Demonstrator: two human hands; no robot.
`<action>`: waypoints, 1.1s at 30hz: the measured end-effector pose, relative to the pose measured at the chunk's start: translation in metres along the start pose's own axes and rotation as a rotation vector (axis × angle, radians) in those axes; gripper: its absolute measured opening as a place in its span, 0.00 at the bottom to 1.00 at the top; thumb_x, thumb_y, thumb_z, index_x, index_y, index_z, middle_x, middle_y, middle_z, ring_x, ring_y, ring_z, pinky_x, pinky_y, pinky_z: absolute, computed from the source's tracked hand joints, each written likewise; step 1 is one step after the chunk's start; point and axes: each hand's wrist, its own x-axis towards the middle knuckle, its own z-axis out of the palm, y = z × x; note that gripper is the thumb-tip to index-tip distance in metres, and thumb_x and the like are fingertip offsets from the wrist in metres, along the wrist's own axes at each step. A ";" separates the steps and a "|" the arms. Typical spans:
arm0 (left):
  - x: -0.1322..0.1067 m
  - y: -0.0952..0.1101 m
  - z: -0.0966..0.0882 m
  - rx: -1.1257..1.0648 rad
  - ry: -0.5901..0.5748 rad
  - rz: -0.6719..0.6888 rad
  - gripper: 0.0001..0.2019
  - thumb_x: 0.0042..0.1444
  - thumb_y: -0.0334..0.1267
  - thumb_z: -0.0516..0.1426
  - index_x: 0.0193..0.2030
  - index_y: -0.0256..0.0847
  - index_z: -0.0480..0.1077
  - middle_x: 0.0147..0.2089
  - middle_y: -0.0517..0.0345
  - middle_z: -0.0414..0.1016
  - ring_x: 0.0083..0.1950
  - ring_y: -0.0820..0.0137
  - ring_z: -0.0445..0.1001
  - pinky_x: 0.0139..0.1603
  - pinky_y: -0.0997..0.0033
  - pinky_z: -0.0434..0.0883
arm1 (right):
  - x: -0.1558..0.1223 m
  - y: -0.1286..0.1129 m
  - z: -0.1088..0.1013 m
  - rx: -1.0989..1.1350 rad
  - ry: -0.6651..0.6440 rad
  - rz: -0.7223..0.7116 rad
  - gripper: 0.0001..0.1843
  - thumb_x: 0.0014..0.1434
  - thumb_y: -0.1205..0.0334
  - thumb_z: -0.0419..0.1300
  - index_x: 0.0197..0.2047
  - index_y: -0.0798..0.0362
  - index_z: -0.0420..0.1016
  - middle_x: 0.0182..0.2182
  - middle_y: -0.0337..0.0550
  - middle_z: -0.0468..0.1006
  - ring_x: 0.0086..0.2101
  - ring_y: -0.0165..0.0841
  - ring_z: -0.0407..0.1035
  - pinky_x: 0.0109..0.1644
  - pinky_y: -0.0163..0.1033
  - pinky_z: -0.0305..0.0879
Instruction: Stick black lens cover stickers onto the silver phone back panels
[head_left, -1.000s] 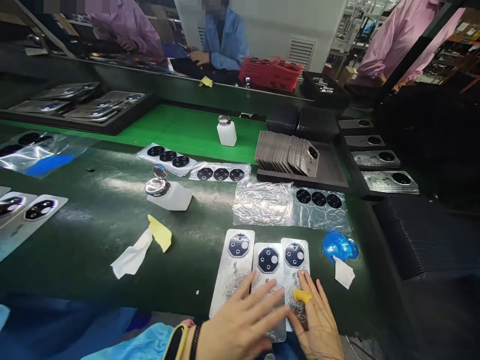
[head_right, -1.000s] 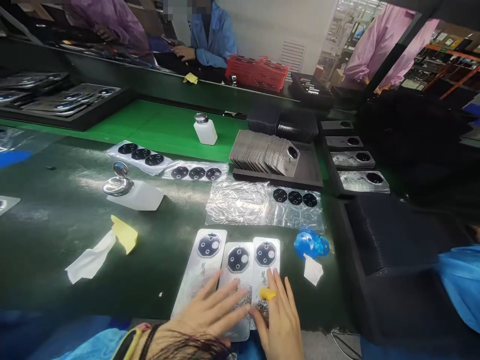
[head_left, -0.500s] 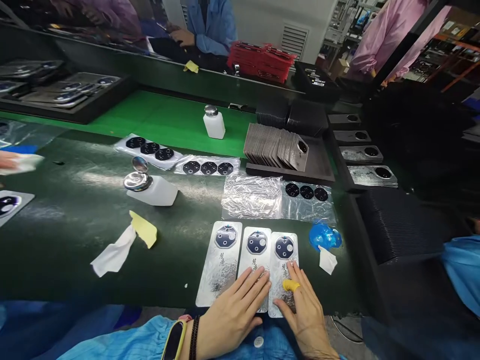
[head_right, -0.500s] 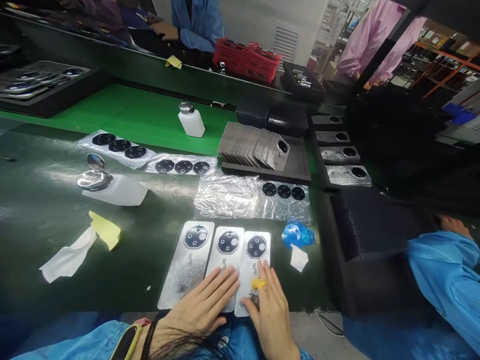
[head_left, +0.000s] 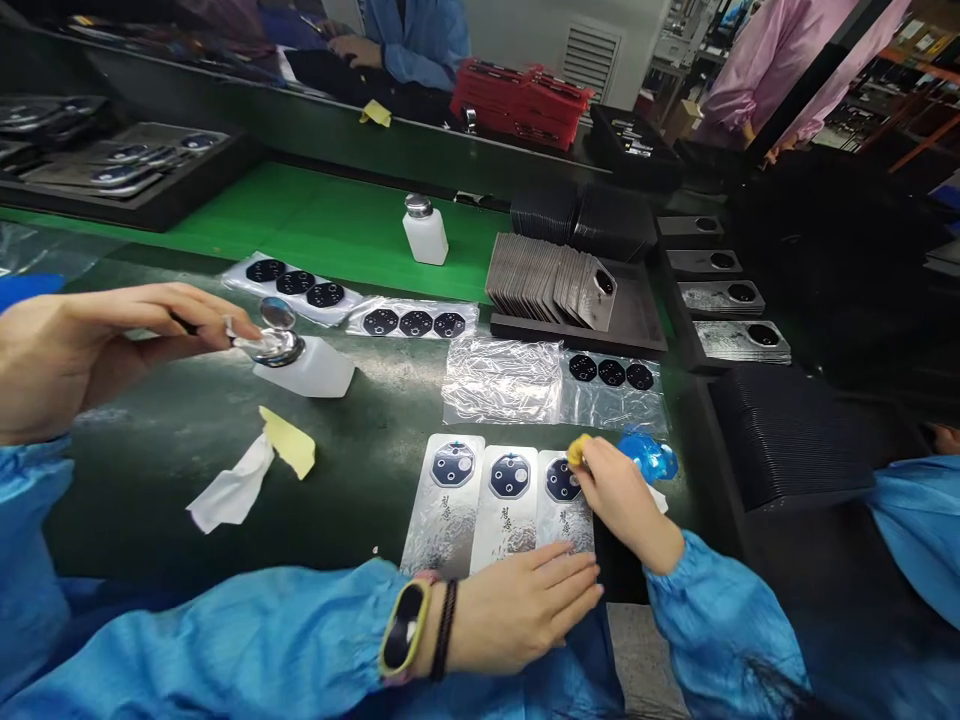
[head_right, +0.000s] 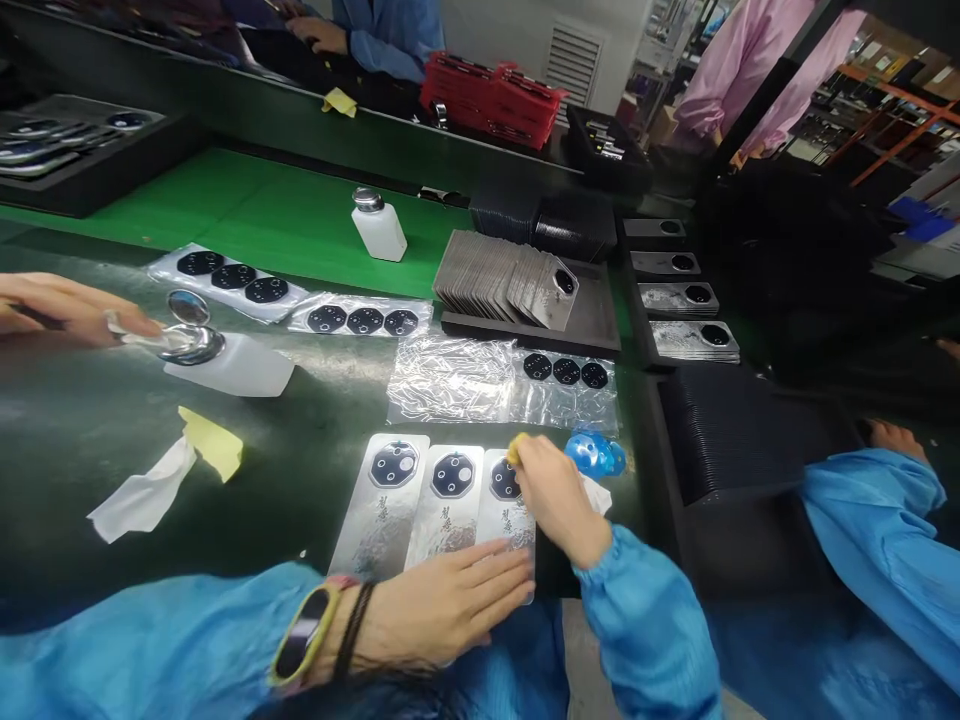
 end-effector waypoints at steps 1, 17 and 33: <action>0.009 -0.007 0.001 -0.040 -0.043 0.066 0.23 0.65 0.41 0.51 0.61 0.28 0.63 0.60 0.45 0.71 0.65 0.63 0.64 0.68 0.63 0.59 | 0.009 0.002 0.002 -0.024 -0.044 -0.001 0.11 0.55 0.76 0.50 0.29 0.49 0.61 0.25 0.38 0.70 0.26 0.33 0.67 0.29 0.35 0.63; 0.023 -0.015 0.013 -0.239 -0.027 0.110 0.25 0.62 0.42 0.52 0.60 0.24 0.63 0.62 0.42 0.67 0.65 0.61 0.64 0.69 0.58 0.56 | 0.007 0.006 -0.001 0.179 -0.096 -0.064 0.14 0.53 0.80 0.47 0.28 0.49 0.58 0.24 0.35 0.66 0.26 0.30 0.65 0.29 0.33 0.62; 0.021 -0.010 0.012 -0.281 0.000 0.085 0.24 0.62 0.40 0.52 0.60 0.24 0.63 0.63 0.43 0.67 0.66 0.61 0.63 0.69 0.57 0.55 | 0.002 0.004 -0.004 0.166 -0.095 -0.049 0.13 0.56 0.78 0.46 0.29 0.49 0.59 0.24 0.36 0.66 0.26 0.30 0.64 0.29 0.34 0.63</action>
